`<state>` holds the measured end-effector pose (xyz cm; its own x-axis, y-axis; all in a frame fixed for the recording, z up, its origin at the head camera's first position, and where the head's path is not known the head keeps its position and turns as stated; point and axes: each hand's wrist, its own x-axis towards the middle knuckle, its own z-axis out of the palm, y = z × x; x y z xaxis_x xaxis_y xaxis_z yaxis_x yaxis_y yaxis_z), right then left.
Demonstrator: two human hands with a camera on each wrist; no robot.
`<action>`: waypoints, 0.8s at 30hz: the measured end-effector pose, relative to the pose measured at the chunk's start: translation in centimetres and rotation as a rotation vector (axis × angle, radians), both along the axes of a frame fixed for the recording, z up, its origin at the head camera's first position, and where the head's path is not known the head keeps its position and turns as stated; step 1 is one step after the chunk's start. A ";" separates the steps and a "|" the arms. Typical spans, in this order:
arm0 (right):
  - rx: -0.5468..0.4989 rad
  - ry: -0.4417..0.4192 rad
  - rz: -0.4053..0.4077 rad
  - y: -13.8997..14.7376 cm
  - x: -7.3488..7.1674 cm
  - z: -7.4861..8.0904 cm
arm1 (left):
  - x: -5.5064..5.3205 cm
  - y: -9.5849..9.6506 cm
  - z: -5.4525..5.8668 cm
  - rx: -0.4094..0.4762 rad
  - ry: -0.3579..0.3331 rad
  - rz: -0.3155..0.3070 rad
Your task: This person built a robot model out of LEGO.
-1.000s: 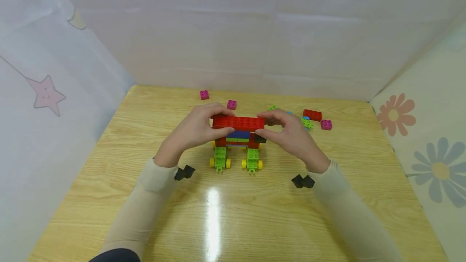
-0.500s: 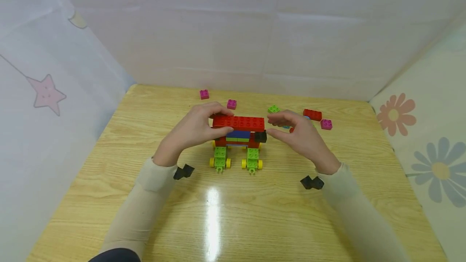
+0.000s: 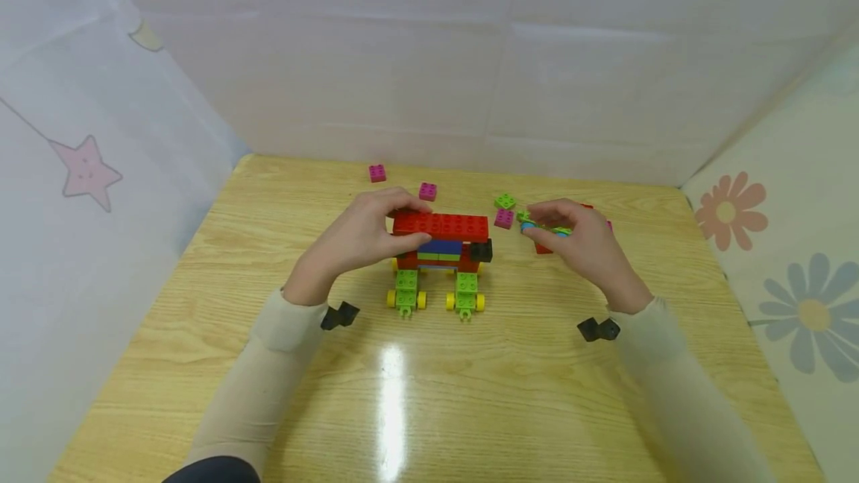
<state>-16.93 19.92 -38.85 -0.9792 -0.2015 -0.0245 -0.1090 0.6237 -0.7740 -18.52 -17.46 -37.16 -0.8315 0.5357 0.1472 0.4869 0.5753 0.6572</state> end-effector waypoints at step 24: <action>0.086 -0.151 -0.133 10.1 -6.0 -4.4 | -0.3 0.5 -0.2 0.026 -0.046 0.007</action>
